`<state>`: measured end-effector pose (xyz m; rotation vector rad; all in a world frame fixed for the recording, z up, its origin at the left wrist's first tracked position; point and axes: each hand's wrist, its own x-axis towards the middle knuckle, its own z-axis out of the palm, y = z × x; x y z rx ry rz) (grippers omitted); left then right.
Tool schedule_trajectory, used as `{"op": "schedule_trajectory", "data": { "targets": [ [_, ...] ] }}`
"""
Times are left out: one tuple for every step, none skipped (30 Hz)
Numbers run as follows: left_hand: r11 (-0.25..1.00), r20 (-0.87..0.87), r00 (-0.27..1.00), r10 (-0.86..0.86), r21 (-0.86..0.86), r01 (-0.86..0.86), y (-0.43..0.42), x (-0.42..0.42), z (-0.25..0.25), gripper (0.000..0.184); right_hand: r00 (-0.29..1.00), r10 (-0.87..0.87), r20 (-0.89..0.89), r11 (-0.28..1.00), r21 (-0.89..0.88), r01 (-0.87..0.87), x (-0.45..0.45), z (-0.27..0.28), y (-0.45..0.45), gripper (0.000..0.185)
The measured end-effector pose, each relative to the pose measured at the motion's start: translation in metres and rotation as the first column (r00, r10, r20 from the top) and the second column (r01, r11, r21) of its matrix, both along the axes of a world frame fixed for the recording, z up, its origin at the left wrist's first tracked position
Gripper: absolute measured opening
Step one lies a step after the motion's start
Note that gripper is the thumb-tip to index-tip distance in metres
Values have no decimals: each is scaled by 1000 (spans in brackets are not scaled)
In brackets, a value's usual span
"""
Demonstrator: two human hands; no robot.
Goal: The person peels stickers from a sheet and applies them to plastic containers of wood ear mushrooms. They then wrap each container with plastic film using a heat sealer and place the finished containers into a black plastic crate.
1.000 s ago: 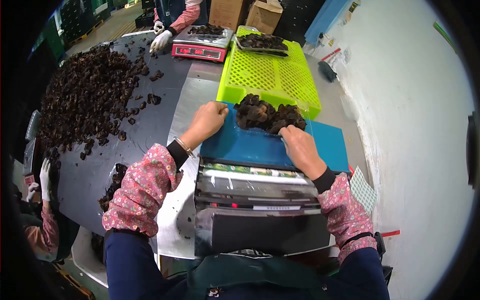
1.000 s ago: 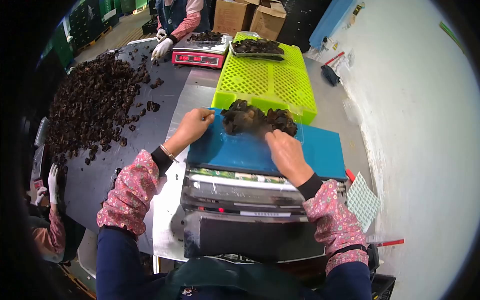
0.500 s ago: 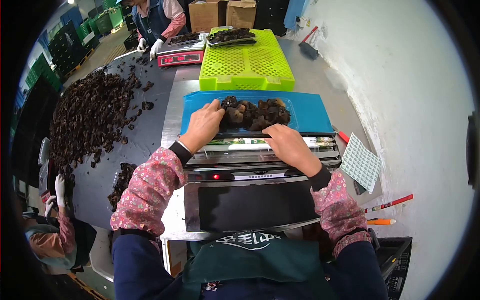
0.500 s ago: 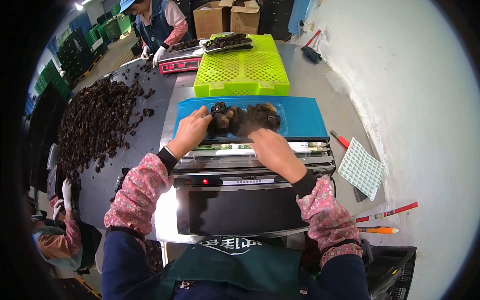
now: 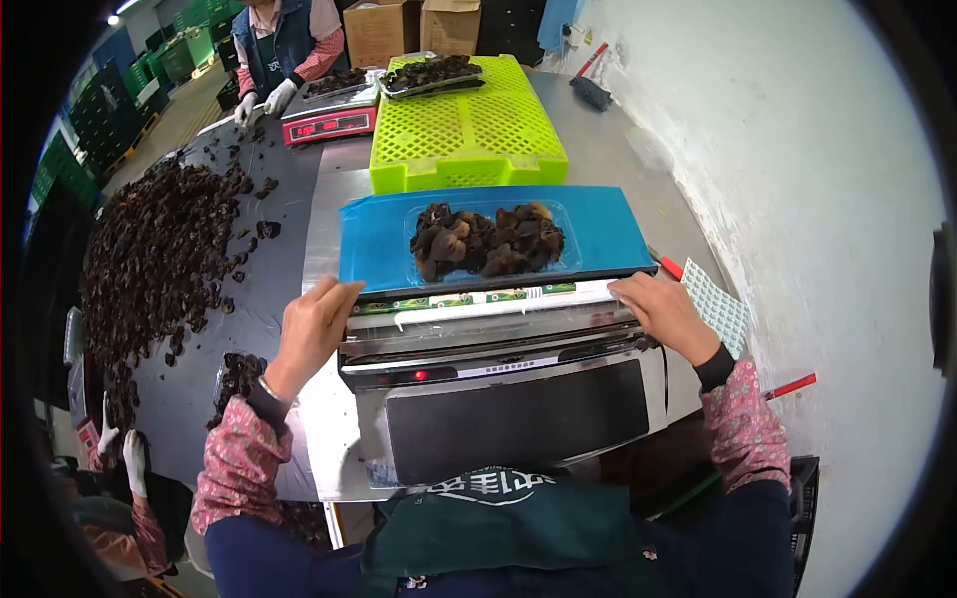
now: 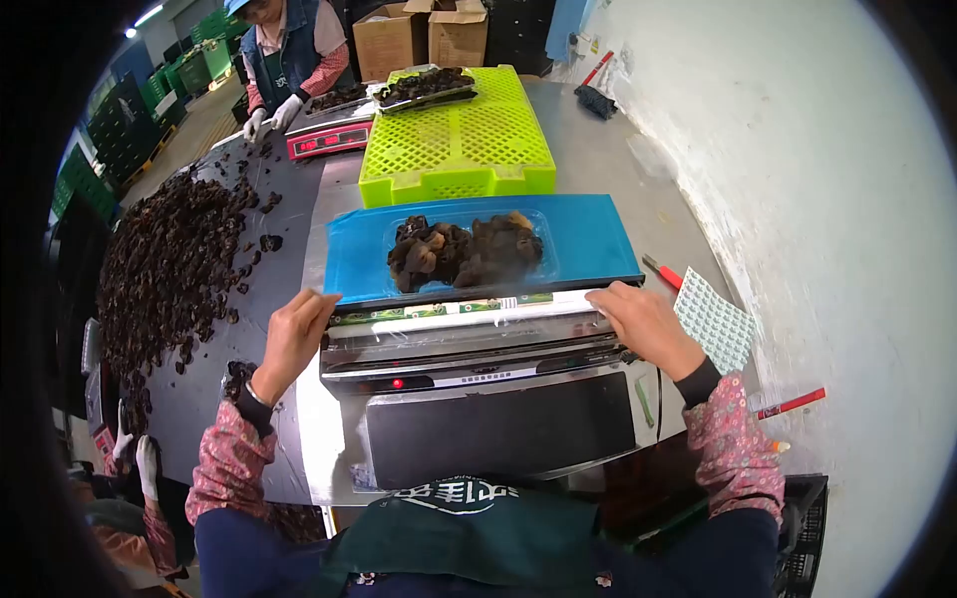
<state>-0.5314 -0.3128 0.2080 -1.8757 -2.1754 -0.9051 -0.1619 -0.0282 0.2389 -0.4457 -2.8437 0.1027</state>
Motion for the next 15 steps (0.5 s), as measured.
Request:
{"op": "schedule_trajectory", "data": {
  "targets": [
    [997, -62, 998, -32, -77, 27, -8, -5, -2, 24, 998, 20, 51, 999, 45, -23, -1, 2, 2, 32],
    [987, -122, 990, -65, -152, 46, -14, -8, -2, 27, 994, 41, 104, 995, 90, -51, -3, 4, 5, 40],
    [975, -203, 974, -104, -213, 60, -20, -8, -1, 32, 983, 66, 173, 987, 133, -90, -6, 7, 9, 45],
    [959, -280, 948, -148, -273, 69, -25, -11, 1, 37, 966, 86, 242, 976, 172, -130, -12, 11, 14, 51],
    [939, -354, 914, -197, -337, 72, -29, -12, 6, 43, 946, 103, 308, 964, 205, -172, -15, 12, 16, 57],
    [922, -405, 883, -238, -380, 74, -29, -12, 12, 53, 941, 129, 314, 957, 211, -201, -16, 14, 19, 62],
    [914, -415, 868, -272, -393, 98, -28, -11, 18, 53, 928, 133, 348, 954, 210, -215, -17, 18, 22, 62],
    [906, -421, 855, -304, -406, 122, -25, -11, 22, 53, 913, 139, 384, 950, 207, -232, -17, 23, 24, 61],
    [897, -425, 842, -332, -418, 143, -22, -10, 25, 52, 895, 147, 422, 946, 205, -251, -17, 26, 26, 61],
    [882, -436, 827, -355, -450, 141, -20, -10, 27, 50, 888, 176, 425, 946, 176, -272, -15, 27, 26, 61],
    [865, -448, 810, -378, -483, 137, -17, -11, 29, 49, 882, 205, 424, 945, 148, -291, -13, 27, 28, 60],
    [848, -462, 791, -401, -513, 131, -15, -12, 31, 47, 877, 233, 421, 943, 122, -309, -12, 27, 29, 60],
    [853, -431, 801, -415, -491, 178, -12, -14, 30, 49, 883, 229, 409, 939, 146, -311, -13, 25, 29, 57],
    [855, -398, 809, -432, -466, 227, -9, -15, 27, 50, 890, 224, 398, 935, 169, -311, -14, 21, 30, 54],
    [854, -364, 815, -452, -439, 277, -6, -15, 23, 52, 896, 217, 387, 932, 190, -308, -12, 15, 30, 51]
  ]
}}
